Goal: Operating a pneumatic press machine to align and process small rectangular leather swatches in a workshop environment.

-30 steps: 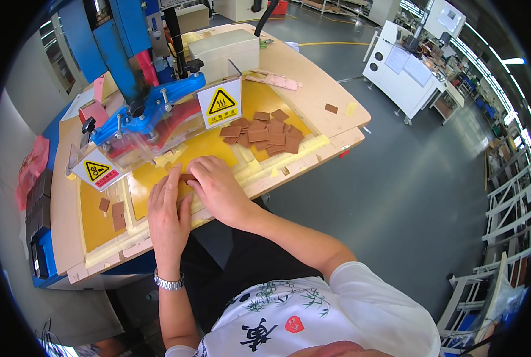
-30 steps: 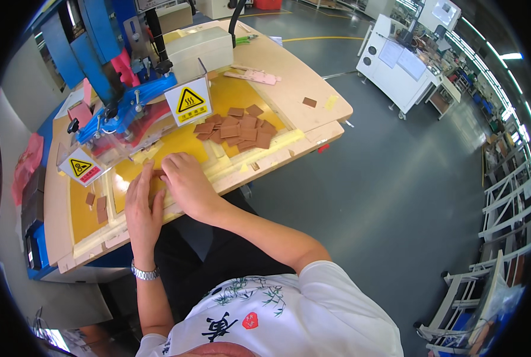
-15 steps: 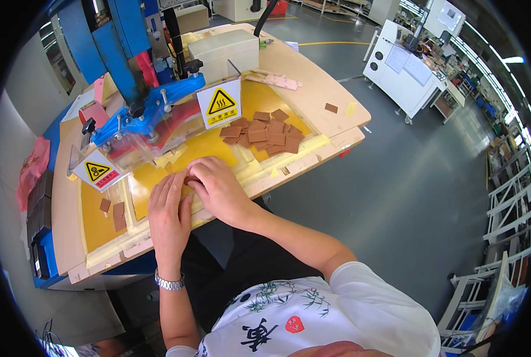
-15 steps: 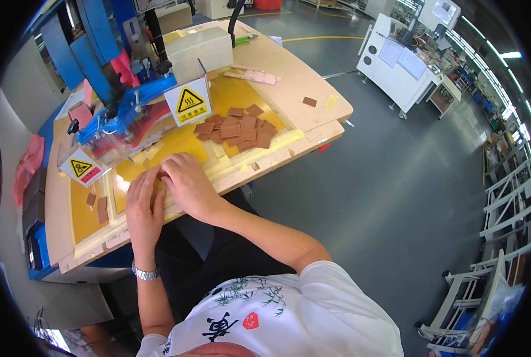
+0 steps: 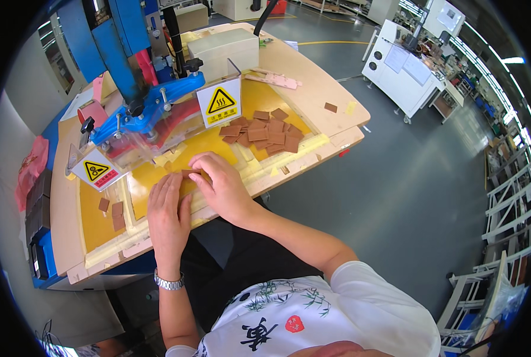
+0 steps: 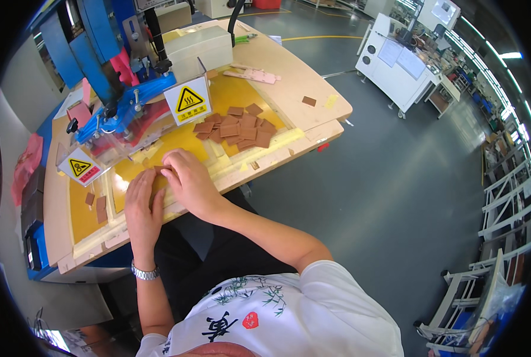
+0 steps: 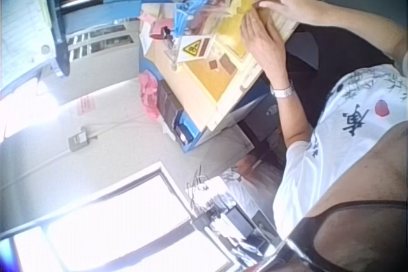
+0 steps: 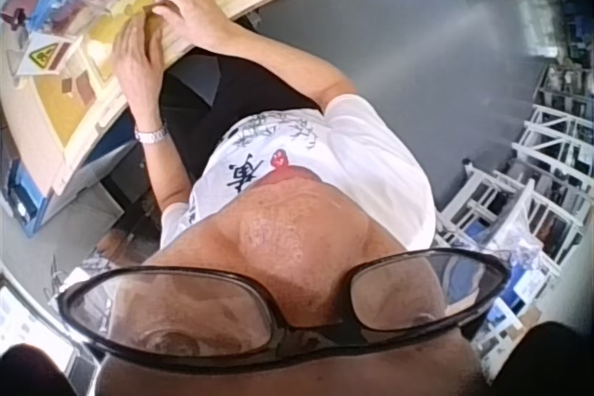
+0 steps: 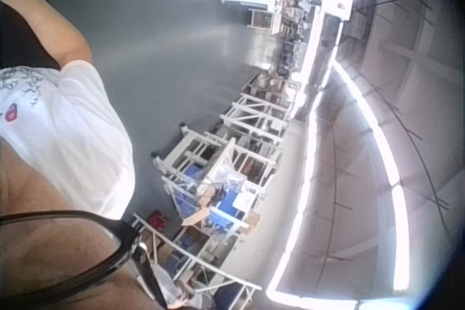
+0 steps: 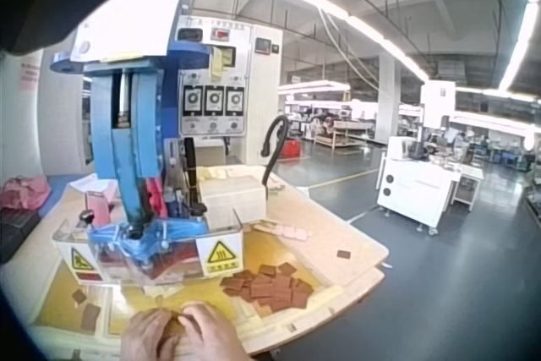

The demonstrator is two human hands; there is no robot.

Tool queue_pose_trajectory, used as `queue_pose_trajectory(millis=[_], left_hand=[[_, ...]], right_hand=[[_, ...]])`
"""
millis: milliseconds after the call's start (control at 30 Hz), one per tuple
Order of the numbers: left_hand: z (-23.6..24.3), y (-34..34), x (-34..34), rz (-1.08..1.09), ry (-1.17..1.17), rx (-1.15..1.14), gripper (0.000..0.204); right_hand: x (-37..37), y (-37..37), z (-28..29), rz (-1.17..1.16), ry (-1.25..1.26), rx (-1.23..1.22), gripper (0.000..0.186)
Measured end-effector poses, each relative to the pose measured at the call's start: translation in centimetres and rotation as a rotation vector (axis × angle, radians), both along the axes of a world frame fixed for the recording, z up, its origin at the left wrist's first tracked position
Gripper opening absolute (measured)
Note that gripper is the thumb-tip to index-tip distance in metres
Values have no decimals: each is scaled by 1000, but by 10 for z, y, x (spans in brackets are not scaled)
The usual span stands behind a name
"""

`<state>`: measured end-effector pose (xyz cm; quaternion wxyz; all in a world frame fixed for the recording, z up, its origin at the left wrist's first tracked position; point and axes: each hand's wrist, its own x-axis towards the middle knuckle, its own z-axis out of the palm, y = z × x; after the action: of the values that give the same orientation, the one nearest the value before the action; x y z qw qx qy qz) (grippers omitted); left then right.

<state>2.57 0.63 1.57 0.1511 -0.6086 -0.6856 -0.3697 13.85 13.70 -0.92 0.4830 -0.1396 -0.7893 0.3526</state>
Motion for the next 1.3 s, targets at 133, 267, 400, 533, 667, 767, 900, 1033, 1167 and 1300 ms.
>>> queue_pose_trajectory(millis=[133, 267, 400, 533, 667, 767, 900, 1033, 1167, 1300], left_hand=[[5, 0, 4, 8, -76, -29, 50], [4, 1, 1, -13, -27, -22, 50], [3, 0, 2, -7, 10, -16, 50], [6, 0, 4, -2, -77, -26, 52], [-3, 0, -3, -5, 2, 1, 56], [6, 1, 6, 18, -130, -26, 53], [7, 0, 4, 10, -88, -34, 53], [-1, 0, -3, -18, -7, -19, 54], [8, 0, 7, 9, -168, -28, 47], [4, 0, 0, -24, -20, -27, 52]], right_hand=[[-3, 0, 1, -60, -71, 182, 21], [-3, 1, -2, -40, -38, 131, 21], [0, 0, 1, 2, 52, -41, 21], [-3, 1, 1, -86, -92, 235, 19], [-1, -1, -1, -12, -9, 2, 19], [1, 1, 2, -17, -21, 7, 20], [-5, 0, -1, -124, -90, 312, 19], [-1, -2, 1, -41, 13, 72, 20], [1, 3, 1, -67, -36, 121, 19], [-5, -2, -1, -165, -75, 324, 20]])
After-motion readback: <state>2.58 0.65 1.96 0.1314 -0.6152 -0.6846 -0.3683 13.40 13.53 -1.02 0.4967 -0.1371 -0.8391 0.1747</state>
